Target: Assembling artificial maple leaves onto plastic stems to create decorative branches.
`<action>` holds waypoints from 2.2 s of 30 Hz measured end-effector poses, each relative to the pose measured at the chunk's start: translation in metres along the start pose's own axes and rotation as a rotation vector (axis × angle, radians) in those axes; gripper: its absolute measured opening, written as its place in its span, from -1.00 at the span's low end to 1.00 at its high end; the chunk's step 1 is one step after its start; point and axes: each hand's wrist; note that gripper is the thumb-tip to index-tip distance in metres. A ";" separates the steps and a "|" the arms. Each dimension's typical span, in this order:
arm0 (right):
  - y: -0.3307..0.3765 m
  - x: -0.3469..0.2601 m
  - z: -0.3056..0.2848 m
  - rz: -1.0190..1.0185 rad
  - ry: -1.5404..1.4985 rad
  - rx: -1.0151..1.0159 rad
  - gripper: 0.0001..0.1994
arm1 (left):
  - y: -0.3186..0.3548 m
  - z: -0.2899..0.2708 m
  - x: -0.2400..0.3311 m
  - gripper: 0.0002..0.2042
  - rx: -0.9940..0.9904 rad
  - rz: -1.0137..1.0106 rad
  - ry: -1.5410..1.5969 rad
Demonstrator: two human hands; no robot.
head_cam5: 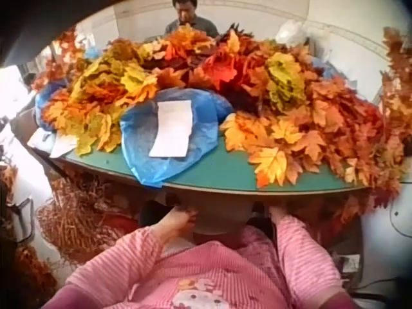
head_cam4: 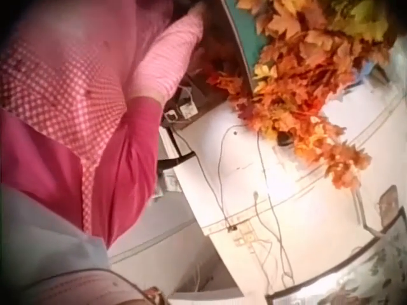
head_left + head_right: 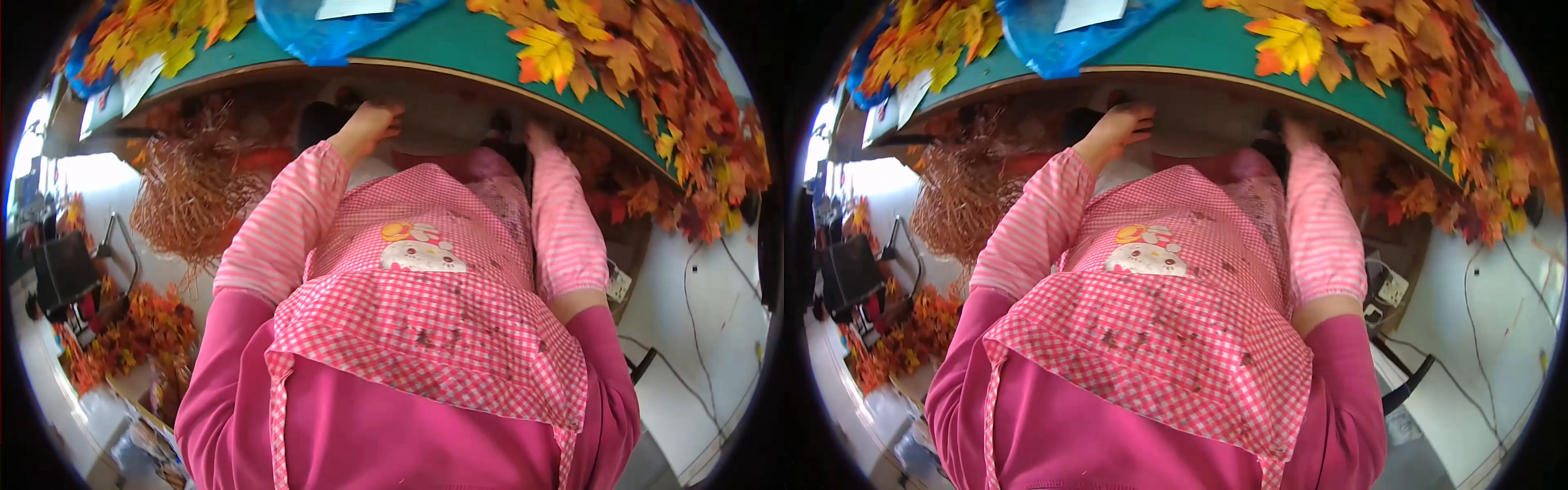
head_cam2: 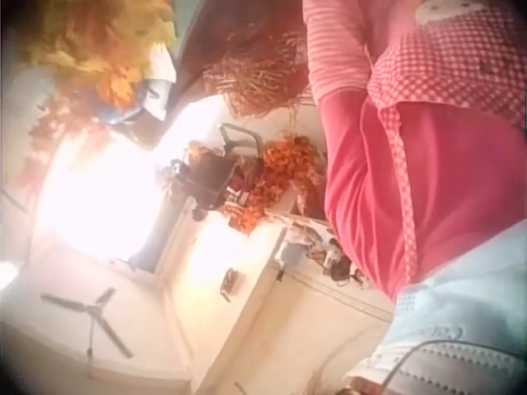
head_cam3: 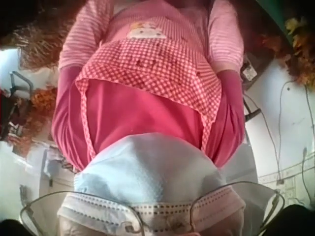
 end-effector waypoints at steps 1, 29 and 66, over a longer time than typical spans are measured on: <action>-0.005 -0.014 -0.004 0.034 -0.222 -0.051 -0.71 | 0.006 0.006 -0.002 -0.66 -0.071 0.103 -0.077; -0.065 -0.226 -0.037 0.675 -2.226 0.101 -0.72 | 0.028 0.050 -0.028 -0.68 -0.274 0.172 0.270; -0.015 -0.165 -0.006 0.173 -1.627 -0.339 -0.60 | 0.081 -0.022 -0.063 -0.83 -0.066 0.387 0.162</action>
Point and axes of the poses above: each hand's wrist, its own y-axis away from the middle knuckle, its own z-axis out of the palm, x = y × z, and after that the axes turned 8 degrees about -z, right-handed
